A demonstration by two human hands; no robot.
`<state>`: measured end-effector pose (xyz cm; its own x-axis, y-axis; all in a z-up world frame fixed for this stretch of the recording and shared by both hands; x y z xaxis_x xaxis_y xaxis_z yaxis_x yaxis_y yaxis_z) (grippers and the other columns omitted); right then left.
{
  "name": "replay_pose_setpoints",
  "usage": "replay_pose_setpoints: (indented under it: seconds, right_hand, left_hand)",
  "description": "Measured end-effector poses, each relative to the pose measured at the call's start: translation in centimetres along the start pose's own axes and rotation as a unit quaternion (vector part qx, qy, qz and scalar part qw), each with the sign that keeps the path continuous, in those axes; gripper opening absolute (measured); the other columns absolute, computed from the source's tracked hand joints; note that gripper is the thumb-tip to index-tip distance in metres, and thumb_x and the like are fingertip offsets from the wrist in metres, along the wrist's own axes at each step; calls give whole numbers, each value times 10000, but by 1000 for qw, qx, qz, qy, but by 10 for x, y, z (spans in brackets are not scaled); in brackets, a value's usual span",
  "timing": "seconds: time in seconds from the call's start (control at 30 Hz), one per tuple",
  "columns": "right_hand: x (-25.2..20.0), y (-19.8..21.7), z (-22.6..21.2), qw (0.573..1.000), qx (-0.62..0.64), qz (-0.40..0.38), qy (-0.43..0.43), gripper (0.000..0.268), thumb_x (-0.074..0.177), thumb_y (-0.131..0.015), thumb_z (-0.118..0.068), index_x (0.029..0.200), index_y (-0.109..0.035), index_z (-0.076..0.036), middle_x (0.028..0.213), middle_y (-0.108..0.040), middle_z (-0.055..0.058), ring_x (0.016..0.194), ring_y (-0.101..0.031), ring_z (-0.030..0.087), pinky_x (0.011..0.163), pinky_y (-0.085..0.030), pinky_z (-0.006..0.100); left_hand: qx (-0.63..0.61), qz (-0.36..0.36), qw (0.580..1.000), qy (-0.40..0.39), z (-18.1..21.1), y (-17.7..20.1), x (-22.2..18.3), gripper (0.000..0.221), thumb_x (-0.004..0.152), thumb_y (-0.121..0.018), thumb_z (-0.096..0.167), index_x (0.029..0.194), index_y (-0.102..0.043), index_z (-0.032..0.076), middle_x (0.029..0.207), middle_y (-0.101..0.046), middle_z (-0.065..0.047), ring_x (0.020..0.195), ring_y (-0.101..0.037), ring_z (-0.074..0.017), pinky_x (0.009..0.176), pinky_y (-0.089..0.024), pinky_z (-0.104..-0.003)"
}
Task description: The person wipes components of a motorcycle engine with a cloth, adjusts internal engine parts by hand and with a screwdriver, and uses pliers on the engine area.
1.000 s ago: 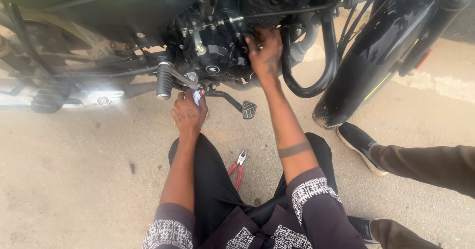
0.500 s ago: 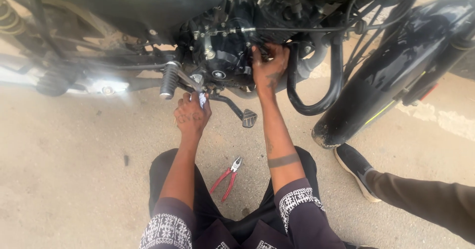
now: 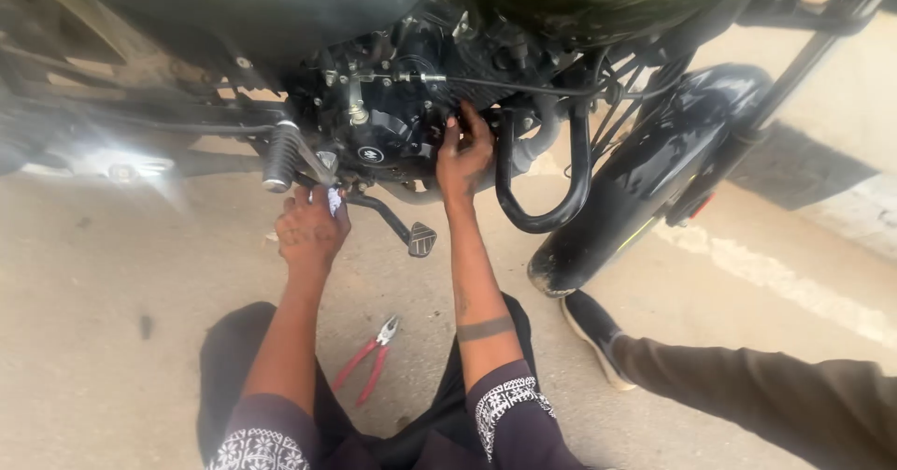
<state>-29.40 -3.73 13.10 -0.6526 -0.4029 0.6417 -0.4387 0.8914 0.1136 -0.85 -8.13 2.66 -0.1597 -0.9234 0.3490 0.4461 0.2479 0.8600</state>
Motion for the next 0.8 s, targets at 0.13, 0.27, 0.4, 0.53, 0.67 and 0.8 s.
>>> replay_pose_setpoints:
  seconds: [0.13,0.27,0.4,0.53,0.67,0.8]
  right_hand:
    - [3,-11,14,992,-104,10,-76,410,826,-858,-242,1145,-720,-23,1063,-614,150,948,-641,286,828,-531,367]
    - [5,-10,-8,995,-65,-13,77,337,922,-846,-153,1196,-699,-24,1193,-588,167,1070,-615,314,908,-531,429]
    - [-1,-11,10,998,-64,-21,8,283,921,-767,-168,1184,-714,-78,1116,-660,114,1042,-625,289,917,-520,444]
    - [7,-15,11,986,-164,11,-37,368,824,-880,-243,1056,-670,-49,986,-643,134,998,-588,334,940,-466,482]
    - [2,-5,-15,992,-100,-1,78,270,917,-748,-145,1169,-699,-59,1156,-622,153,1109,-601,345,971,-491,460]
    - [8,-10,2,985,-129,-15,-110,287,858,-800,-182,1103,-711,-62,1031,-664,151,1002,-647,324,924,-511,435]
  left_hand:
    - [18,14,1000,-21,-6,-12,7,389,895,-653,414,1132,-709,112,1139,-663,-186,938,-659,-361,694,-545,-505]
    - [-3,5,1000,-12,-1,-13,6,362,923,-665,410,1120,-701,109,1133,-661,-183,935,-661,-357,724,-553,-499]
    - [-18,36,999,-20,4,-2,1,331,941,-678,384,1127,-700,110,1149,-657,-187,958,-664,-366,761,-555,-496]
    - [-5,45,998,-40,5,4,3,396,897,-694,404,1129,-706,84,1174,-656,-205,976,-665,-385,721,-543,-517]
    - [-4,27,999,-37,7,11,2,377,927,-687,406,1133,-711,91,1148,-661,-194,982,-664,-381,736,-545,-521]
    - [5,7,1000,-7,8,11,2,318,1044,-676,397,1077,-706,82,1076,-665,-153,974,-667,-366,742,-546,-503]
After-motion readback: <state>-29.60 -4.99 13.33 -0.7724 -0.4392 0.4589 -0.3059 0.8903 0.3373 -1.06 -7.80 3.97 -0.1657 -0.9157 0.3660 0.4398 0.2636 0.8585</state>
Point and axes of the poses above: each hand's wrist, its own x-axis towards the middle knuckle, its own y-axis out of the back of the hand, z = x × y, the point moved 9 cm from there along x, towards the middle knuckle
